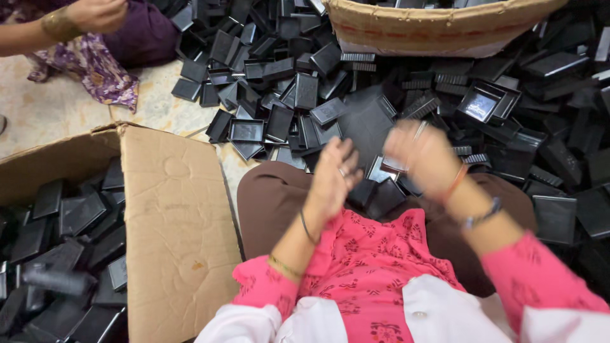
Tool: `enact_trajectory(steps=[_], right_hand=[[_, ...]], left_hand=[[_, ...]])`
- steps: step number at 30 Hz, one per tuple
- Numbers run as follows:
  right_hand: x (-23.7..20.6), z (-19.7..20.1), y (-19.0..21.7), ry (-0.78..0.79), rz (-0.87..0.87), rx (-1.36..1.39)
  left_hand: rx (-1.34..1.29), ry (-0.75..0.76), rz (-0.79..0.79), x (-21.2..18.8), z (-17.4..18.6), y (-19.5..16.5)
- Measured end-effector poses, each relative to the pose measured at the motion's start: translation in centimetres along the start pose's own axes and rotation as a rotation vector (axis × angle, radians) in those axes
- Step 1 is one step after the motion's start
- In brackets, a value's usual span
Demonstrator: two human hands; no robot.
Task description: The person sits on the floor among a large pile of black plastic boxes, picks them up one at a time, turns them over in their hands, and places them into a cardboard box beside them. They occasionally toss boxes toward the pile and continue handling boxes from the floor.
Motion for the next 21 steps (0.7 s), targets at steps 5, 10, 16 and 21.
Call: enact_trajectory(steps=[5, 10, 16, 21], right_hand=[[-1.6, -9.2, -12.8, 0.034, -1.126, 0.293], [-8.5, -18.8, -7.1, 0.528, -0.967, -0.034], [-9.2, -16.4, -0.8, 0.354, -0.911, 0.531], [-6.2, -13.8, 3.6, -0.013, -0.595, 0.640]], left_hand=[[-0.098, -0.176, -0.233, 8.1, 5.1, -3.3], [-0.051, -0.184, -0.114, 11.3, 7.2, -0.9], [0.173, 0.027, 0.070, 7.6, 3.3, 2.3], [-0.160, -0.038, -0.344, 8.5, 3.5, -3.7]])
Point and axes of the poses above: each hand's wrist, its own x-axis towards the middle knuckle, its own z-axis out of the back of the hand, y = z × x, the point moved 7 cm from there along x, towards the middle knuckle, and after that the axes turned 12 degrees about -y, right-handed, at the moved point
